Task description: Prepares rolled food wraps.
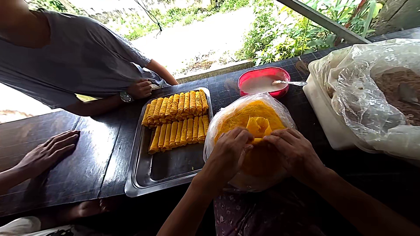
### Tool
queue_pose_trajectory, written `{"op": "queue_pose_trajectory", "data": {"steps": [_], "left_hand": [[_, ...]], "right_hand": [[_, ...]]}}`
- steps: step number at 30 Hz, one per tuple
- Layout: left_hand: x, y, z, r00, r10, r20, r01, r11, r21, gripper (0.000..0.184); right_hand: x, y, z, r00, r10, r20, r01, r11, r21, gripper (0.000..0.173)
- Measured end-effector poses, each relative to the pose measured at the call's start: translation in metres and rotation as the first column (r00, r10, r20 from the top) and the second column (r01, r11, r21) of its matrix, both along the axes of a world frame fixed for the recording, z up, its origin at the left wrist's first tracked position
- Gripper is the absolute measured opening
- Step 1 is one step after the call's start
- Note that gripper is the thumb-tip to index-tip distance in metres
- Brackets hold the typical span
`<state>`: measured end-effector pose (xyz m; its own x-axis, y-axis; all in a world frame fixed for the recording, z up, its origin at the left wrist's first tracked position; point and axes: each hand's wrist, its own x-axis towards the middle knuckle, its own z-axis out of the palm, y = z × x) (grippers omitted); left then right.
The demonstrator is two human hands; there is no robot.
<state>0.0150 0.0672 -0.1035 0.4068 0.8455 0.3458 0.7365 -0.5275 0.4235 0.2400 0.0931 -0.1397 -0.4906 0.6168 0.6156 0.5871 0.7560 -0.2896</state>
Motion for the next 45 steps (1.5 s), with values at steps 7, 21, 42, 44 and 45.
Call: {"op": "queue_pose_trajectory", "data": {"steps": [7, 21, 42, 44, 45], "left_hand": [[-0.003, 0.013, 0.001, 0.999, 0.039, -0.010, -0.039, 0.999, 0.013, 0.021], [-0.002, 0.030, -0.002, 0.994, 0.096, -0.051, -0.095, 0.995, 0.020, 0.019], [0.024, 0.014, 0.006, 0.956, 0.012, -0.293, 0.061, 0.969, 0.240, 0.032], [0.025, 0.009, 0.010, 0.953, 0.004, -0.302, 0.069, 0.971, 0.230, 0.031], [0.025, 0.006, 0.010, 0.953, 0.003, -0.302, 0.069, 0.971, 0.228, 0.031]], "right_hand": [[0.002, 0.015, 0.008, 0.998, 0.052, -0.018, -0.054, 0.989, -0.138, 0.025], [0.005, 0.042, 0.009, 0.965, -0.035, -0.258, -0.109, 0.845, -0.523, 0.008], [-0.019, 0.191, 0.010, 0.791, -0.203, 0.578, 0.492, 0.772, -0.402, 0.034], [-0.019, 0.194, 0.011, 0.796, -0.179, 0.577, 0.481, 0.767, -0.425, 0.028], [-0.016, 0.195, 0.011, 0.828, -0.184, 0.529, 0.455, 0.771, -0.445, 0.026]]}}
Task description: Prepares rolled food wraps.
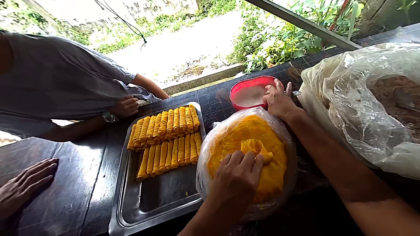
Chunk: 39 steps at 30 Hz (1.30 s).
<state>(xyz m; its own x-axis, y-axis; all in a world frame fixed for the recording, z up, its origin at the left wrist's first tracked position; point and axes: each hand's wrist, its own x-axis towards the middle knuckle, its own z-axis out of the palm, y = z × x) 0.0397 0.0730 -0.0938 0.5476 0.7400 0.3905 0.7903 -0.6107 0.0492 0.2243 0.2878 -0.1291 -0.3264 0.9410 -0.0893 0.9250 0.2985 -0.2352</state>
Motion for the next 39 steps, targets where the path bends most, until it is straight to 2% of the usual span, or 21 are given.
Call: {"op": "queue_pose_trajectory", "data": {"steps": [2, 5, 7, 9, 11, 14, 17, 20, 23, 25, 29, 35, 39], "left_hand": [[-0.001, -0.006, -0.003, 1.000, 0.014, -0.004, -0.013, 1.000, 0.012, 0.034], [-0.002, -0.014, -0.010, 0.999, 0.040, -0.022, -0.039, 0.998, 0.053, 0.038], [-0.002, -0.020, -0.013, 0.998, 0.050, -0.037, -0.048, 0.997, 0.068, 0.038], [-0.002, -0.022, -0.016, 0.998, 0.051, -0.040, -0.048, 0.996, 0.070, 0.038], [-0.002, -0.021, -0.019, 0.998, 0.047, -0.032, -0.045, 0.997, 0.063, 0.039], [-0.002, -0.020, -0.020, 0.999, 0.047, -0.025, -0.046, 0.998, 0.047, 0.041], [-0.001, -0.020, -0.021, 0.998, 0.054, -0.041, -0.052, 0.997, 0.049, 0.042], [-0.001, -0.020, -0.021, 0.997, 0.061, -0.057, -0.058, 0.997, 0.053, 0.043], [0.000, -0.020, -0.021, 0.995, 0.066, -0.071, -0.062, 0.996, 0.062, 0.044], [0.000, -0.020, -0.022, 0.995, 0.070, -0.068, -0.065, 0.995, 0.070, 0.044], [-0.001, -0.020, -0.022, 0.996, 0.063, -0.062, -0.060, 0.997, 0.056, 0.044], [0.000, -0.019, -0.022, 0.995, 0.064, -0.074, -0.060, 0.997, 0.058, 0.043], [0.000, -0.018, -0.022, 0.995, 0.071, -0.072, -0.066, 0.996, 0.060, 0.043]], "right_hand": [[0.008, -0.001, -0.002, 0.983, 0.005, -0.186, 0.006, 0.998, 0.059, 0.025], [0.017, -0.016, 0.006, 0.878, 0.073, -0.474, -0.003, 0.989, 0.147, 0.033], [0.022, -0.043, 0.018, 0.810, 0.185, -0.556, -0.078, 0.975, 0.210, 0.034], [0.026, -0.080, 0.027, 0.748, 0.347, -0.565, -0.197, 0.930, 0.309, 0.036], [0.029, -0.109, 0.025, 0.708, 0.490, -0.508, -0.292, 0.858, 0.422, 0.041], [0.036, -0.137, 0.012, 0.726, 0.617, -0.305, -0.374, 0.726, 0.578, 0.055], [0.040, -0.142, 0.000, 0.791, 0.609, -0.062, -0.478, 0.677, 0.559, 0.062], [0.040, -0.137, 0.002, 0.828, 0.559, 0.040, -0.478, 0.668, 0.571, 0.064], [0.039, -0.133, 0.010, 0.846, 0.531, 0.049, -0.444, 0.653, 0.614, 0.063], [0.040, -0.133, 0.013, 0.815, 0.579, 0.003, -0.456, 0.639, 0.619, 0.064], [0.040, -0.130, 0.009, 0.729, 0.684, -0.028, -0.577, 0.637, 0.511, 0.065], [0.026, -0.120, 0.020, 0.744, 0.667, -0.023, -0.558, 0.640, 0.529, 0.070], [0.012, -0.119, 0.013, 0.725, 0.689, -0.023, -0.607, 0.654, 0.451, 0.068]]}}
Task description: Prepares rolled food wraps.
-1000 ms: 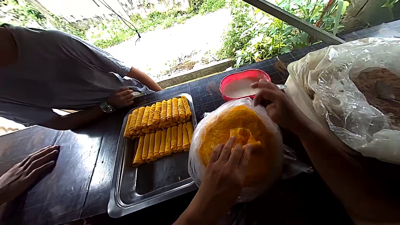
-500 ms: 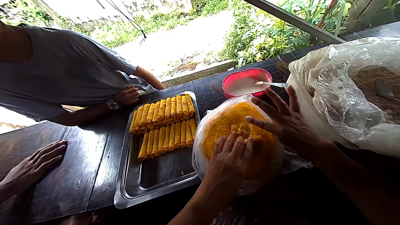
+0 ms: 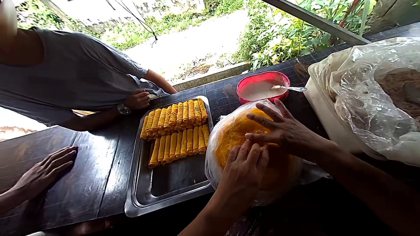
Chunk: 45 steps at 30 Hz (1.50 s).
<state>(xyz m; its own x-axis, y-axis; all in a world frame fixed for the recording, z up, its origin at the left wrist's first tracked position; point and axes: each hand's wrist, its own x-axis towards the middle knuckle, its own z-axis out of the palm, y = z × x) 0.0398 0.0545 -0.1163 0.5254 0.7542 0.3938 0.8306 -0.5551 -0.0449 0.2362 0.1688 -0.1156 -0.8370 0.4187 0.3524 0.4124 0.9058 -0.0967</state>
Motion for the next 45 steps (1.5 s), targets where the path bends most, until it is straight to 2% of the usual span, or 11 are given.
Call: {"op": "queue_pose_trajectory", "data": {"steps": [6, 10, 15, 17, 20, 22, 26, 30, 37, 42, 45], "left_hand": [[0.000, 0.001, 0.002, 1.000, -0.005, 0.014, 0.005, 1.000, -0.017, 0.045], [0.001, 0.000, 0.002, 1.000, 0.001, -0.001, -0.001, 1.000, -0.009, 0.044], [0.000, 0.000, 0.003, 1.000, 0.001, -0.003, -0.001, 1.000, -0.021, 0.046], [0.000, 0.000, 0.003, 1.000, -0.002, 0.000, 0.002, 0.999, -0.032, 0.046], [0.002, 0.000, 0.004, 1.000, 0.008, 0.008, -0.008, 1.000, -0.013, 0.043], [0.004, 0.000, 0.005, 0.999, 0.022, 0.035, -0.023, 1.000, 0.011, 0.042], [0.001, 0.008, 0.007, 0.986, 0.004, 0.169, 0.001, 0.999, -0.032, 0.035], [-0.005, 0.019, 0.009, 0.962, 0.042, 0.271, -0.025, 0.997, -0.066, 0.019], [-0.014, 0.040, 0.000, 0.950, 0.110, 0.293, -0.078, 0.990, -0.118, 0.020], [-0.011, 0.044, 0.004, 0.963, 0.106, 0.249, -0.097, 0.994, -0.049, 0.013], [-0.009, 0.029, 0.003, 0.971, 0.121, 0.208, -0.122, 0.992, -0.006, 0.018]], "right_hand": [[0.006, 0.004, 0.017, 0.998, -0.006, -0.067, 0.006, 1.000, 0.005, 0.045], [-0.007, 0.003, 0.015, 1.000, -0.006, -0.008, 0.006, 1.000, 0.012, 0.059], [0.004, 0.004, 0.014, 0.995, -0.084, -0.061, 0.084, 0.996, -0.004, 0.055], [0.016, -0.003, 0.012, 0.979, -0.100, -0.180, 0.100, 0.995, -0.006, 0.052], [0.025, -0.033, -0.006, 0.908, -0.136, -0.396, 0.142, 0.990, -0.014, 0.027], [0.023, -0.056, -0.021, 0.893, -0.170, -0.416, 0.178, 0.984, -0.019, 0.018], [0.017, -0.063, -0.038, 0.877, -0.217, -0.428, 0.251, 0.968, 0.025, 0.021], [0.010, -0.052, -0.030, 0.852, -0.263, -0.454, 0.266, 0.962, -0.058, 0.022], [0.001, -0.031, -0.025, 0.841, -0.333, -0.426, 0.258, 0.940, -0.225, 0.021], [-0.002, -0.029, -0.019, 0.847, -0.300, -0.438, 0.252, 0.953, -0.166, 0.016], [0.000, -0.044, -0.026, 0.848, -0.275, -0.454, 0.276, 0.959, -0.066, 0.020]]}}
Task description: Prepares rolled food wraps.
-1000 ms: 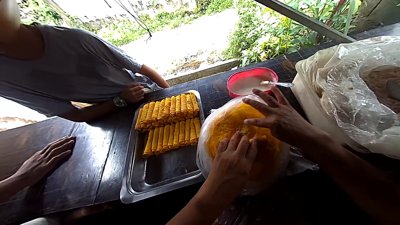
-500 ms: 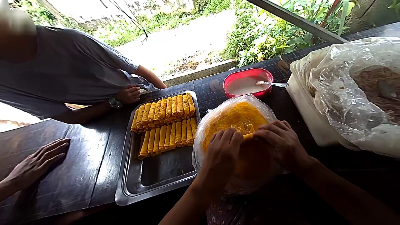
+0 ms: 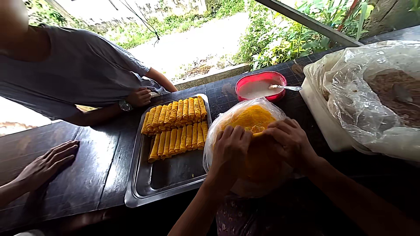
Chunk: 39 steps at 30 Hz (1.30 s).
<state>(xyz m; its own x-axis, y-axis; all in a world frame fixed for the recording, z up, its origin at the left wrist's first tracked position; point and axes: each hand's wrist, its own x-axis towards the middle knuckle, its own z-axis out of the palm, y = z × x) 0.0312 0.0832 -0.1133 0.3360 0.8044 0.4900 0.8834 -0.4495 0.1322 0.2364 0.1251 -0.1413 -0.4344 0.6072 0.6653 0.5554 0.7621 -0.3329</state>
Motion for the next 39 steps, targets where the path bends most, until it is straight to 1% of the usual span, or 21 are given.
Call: {"op": "queue_pose_trajectory", "data": {"steps": [2, 4, 7, 9, 13, 20, 22, 23, 24, 26, 28, 29, 31, 33, 34, 36, 38, 39], "left_hand": [[-0.001, -0.009, 0.002, 1.000, 0.010, 0.000, -0.010, 1.000, -0.011, 0.022], [-0.003, -0.011, 0.006, 1.000, 0.005, 0.025, -0.004, 1.000, -0.025, 0.022], [-0.009, -0.001, 0.010, 0.996, -0.007, 0.090, 0.011, 0.999, -0.044, 0.015], [-0.014, 0.010, 0.012, 0.993, -0.008, 0.122, 0.016, 0.998, -0.062, 0.013], [-0.017, 0.022, 0.012, 0.991, 0.013, 0.133, 0.000, 0.995, -0.097, 0.008], [-0.022, 0.034, 0.007, 0.993, 0.014, 0.117, -0.002, 0.995, -0.102, 0.009], [-0.021, 0.037, 0.008, 0.995, 0.004, 0.104, 0.006, 0.995, -0.102, 0.008], [-0.019, 0.037, 0.007, 0.995, -0.013, 0.104, 0.023, 0.995, -0.094, 0.005], [-0.018, 0.037, 0.008, 0.993, -0.039, 0.108, 0.048, 0.995, -0.082, 0.006], [-0.016, 0.034, 0.009, 0.989, -0.097, 0.114, 0.103, 0.993, -0.049, 0.021], [-0.015, 0.028, 0.012, 0.989, -0.115, 0.091, 0.120, 0.992, -0.046, 0.026], [-0.016, 0.026, 0.014, 0.991, -0.115, 0.071, 0.119, 0.991, -0.055, 0.024], [-0.018, 0.025, 0.016, 0.993, -0.111, 0.025, 0.113, 0.988, -0.109, 0.015], [-0.019, 0.031, 0.019, 0.993, -0.115, 0.009, 0.115, 0.978, -0.172, 0.017], [-0.020, 0.036, 0.021, 0.992, -0.126, 0.021, 0.127, 0.972, -0.196, 0.018], [-0.023, 0.043, 0.029, 0.985, -0.135, 0.107, 0.159, 0.952, -0.262, 0.018], [-0.028, 0.044, 0.041, 0.962, -0.093, 0.255, 0.187, 0.909, -0.373, 0.018], [-0.031, 0.043, 0.046, 0.936, -0.052, 0.347, 0.207, 0.880, -0.428, 0.019]], "right_hand": [[0.001, -0.007, -0.004, 0.999, -0.043, 0.030, 0.042, 0.998, 0.043, 0.023], [0.000, -0.007, -0.005, 0.998, -0.066, 0.023, 0.064, 0.997, 0.047, 0.022], [-0.002, 0.005, -0.002, 0.998, -0.041, -0.040, 0.041, 0.999, -0.003, 0.017], [-0.003, 0.013, 0.000, 0.997, -0.024, -0.070, 0.021, 0.999, -0.047, 0.018], [-0.006, 0.022, 0.000, 0.995, -0.031, -0.099, 0.020, 0.994, -0.112, 0.018], [-0.005, 0.034, 0.002, 0.998, -0.025, -0.059, 0.015, 0.987, -0.163, 0.016], [-0.005, 0.036, 0.004, 0.999, -0.027, -0.039, 0.021, 0.988, -0.152, 0.016], [-0.005, 0.037, 0.006, 0.999, -0.025, -0.024, 0.022, 0.990, -0.139, 0.016], [-0.006, 0.036, 0.009, 1.000, -0.016, -0.006, 0.015, 0.992, -0.125, 0.016], [-0.007, 0.033, 0.012, 1.000, 0.014, 0.023, -0.012, 0.999, -0.047, 0.017], [-0.006, 0.026, 0.011, 0.998, 0.041, 0.051, -0.044, 0.998, 0.049, 0.022], [-0.006, 0.023, 0.009, 0.997, 0.044, 0.066, -0.049, 0.997, 0.067, 0.026], [-0.007, 0.020, 0.005, 0.994, 0.033, 0.100, -0.040, 0.997, 0.065, 0.026], [-0.009, 0.024, 0.006, 0.992, 0.024, 0.125, -0.030, 0.998, 0.052, 0.026], [-0.010, 0.027, 0.008, 0.992, 0.035, 0.123, -0.039, 0.999, 0.034, 0.026], [-0.011, 0.031, 0.013, 0.994, 0.069, 0.088, -0.065, 0.997, -0.039, 0.027], [-0.010, 0.032, 0.019, 0.996, 0.093, 0.013, -0.091, 0.989, -0.120, 0.033], [-0.010, 0.031, 0.022, 0.994, 0.103, -0.023, -0.106, 0.983, -0.150, 0.035]]}}
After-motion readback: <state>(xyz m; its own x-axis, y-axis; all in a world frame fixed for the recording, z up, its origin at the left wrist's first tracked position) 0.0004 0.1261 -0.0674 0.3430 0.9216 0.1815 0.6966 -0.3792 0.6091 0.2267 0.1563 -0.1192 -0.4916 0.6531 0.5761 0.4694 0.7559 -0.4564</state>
